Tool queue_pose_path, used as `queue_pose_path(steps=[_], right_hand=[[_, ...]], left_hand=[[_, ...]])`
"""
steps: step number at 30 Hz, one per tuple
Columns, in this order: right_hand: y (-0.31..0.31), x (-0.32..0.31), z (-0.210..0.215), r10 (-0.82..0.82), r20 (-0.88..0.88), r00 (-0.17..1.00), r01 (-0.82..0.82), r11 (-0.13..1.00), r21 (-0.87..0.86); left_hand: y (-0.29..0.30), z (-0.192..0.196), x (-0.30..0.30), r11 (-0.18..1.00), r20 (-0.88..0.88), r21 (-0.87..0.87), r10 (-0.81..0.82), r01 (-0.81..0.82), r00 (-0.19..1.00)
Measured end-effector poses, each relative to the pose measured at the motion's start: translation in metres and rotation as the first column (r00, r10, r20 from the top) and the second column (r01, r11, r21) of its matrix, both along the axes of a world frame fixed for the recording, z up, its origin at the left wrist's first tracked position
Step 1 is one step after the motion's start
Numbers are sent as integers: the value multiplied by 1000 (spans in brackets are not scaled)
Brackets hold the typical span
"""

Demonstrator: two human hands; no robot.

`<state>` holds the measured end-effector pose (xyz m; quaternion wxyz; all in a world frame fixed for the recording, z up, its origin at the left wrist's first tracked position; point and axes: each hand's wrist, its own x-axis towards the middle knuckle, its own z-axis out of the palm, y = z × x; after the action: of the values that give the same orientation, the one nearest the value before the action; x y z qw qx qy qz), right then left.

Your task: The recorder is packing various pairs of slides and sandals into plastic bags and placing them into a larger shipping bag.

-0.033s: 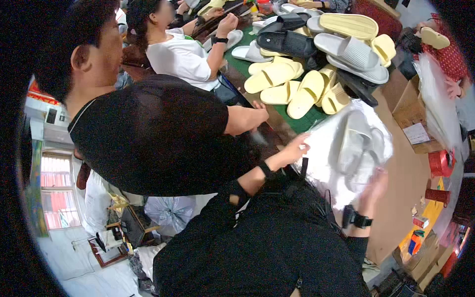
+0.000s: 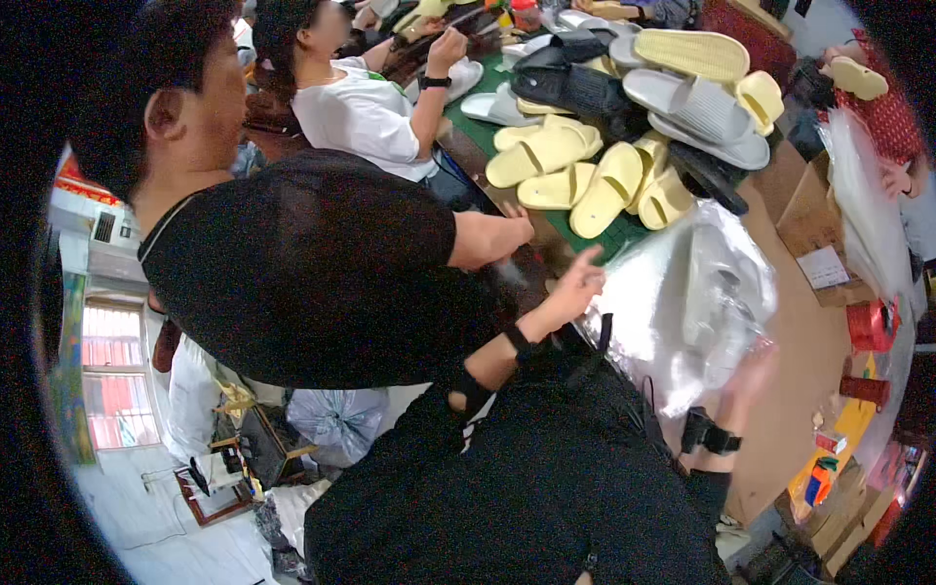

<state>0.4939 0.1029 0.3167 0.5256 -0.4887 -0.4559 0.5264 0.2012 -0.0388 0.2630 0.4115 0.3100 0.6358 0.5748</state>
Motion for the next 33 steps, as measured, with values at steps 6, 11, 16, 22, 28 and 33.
queue_pose_path(steps=[6, 11, 16, 22, 28, 33], right_hand=[[70, 135, -63, 24, 90, 996, -33, 994, 101], [70, 145, -27, -26, 205, 978, 50, 993, -108], [53, 137, -17, -58, 371, 927, 162, 953, -255], [26, 93, -22, 725, 368, 583, -88, 506, -858], [12, 0, -14, 820, 422, 386, -509, 571, -643], [9, -37, -30, 843, 462, 276, -666, 514, -541]], left_hand=[[-25, 66, -50, 793, -125, 376, 556, -479, 822], [-36, 65, -51, 789, -352, 309, 614, -531, 707], [-59, 21, -32, 963, -192, 103, 265, -249, 945], [-99, -42, -10, 436, -83, -783, -779, 443, 621], [-132, -77, 31, 740, -597, -672, -535, -9, 598], [-131, -62, 29, 714, -609, -700, -571, -35, 550]])
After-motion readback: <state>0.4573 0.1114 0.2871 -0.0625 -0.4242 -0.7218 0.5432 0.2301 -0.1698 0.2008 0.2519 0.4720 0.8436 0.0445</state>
